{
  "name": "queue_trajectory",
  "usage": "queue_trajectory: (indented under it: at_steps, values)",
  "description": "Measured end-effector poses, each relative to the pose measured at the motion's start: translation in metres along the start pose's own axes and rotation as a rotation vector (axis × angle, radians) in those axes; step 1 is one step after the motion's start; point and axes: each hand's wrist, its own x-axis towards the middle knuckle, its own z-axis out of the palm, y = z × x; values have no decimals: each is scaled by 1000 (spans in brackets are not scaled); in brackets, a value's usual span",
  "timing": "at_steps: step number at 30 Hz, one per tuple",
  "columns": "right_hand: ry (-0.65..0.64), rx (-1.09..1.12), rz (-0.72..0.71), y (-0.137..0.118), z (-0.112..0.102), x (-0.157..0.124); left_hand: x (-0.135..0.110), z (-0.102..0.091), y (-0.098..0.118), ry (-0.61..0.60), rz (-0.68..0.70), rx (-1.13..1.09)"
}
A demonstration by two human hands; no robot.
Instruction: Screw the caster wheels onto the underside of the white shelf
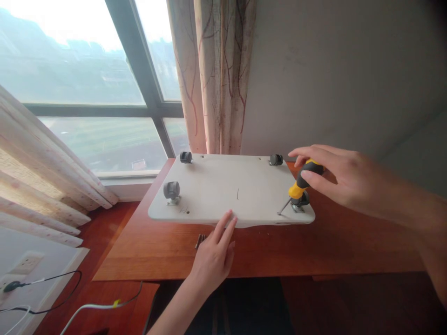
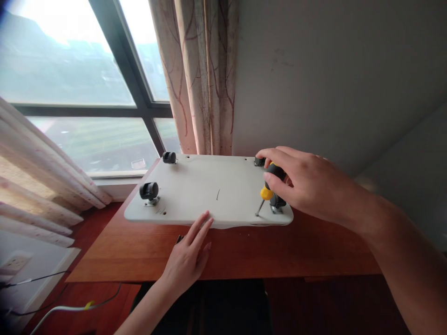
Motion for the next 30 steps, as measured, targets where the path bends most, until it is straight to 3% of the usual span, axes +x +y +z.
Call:
queue_trajectory:
  at_steps: [8,11,18,23,30]
  values:
    - [-103,218,13,16,-3,-6,-14,-16,-4,136,-149,128]
    - [-94,227,15,13,-2,-5,-17,-16,-10,149,-134,198]
    - [65,-36,-24,3,5,-6,-17,-12,-21,191,-92,219]
    - [143,-177,39,-4,10,-9,-18,-14,-20,171,-99,206]
    - [-9,140,10,4,2,-13,-19,-14,-21,166,-101,191]
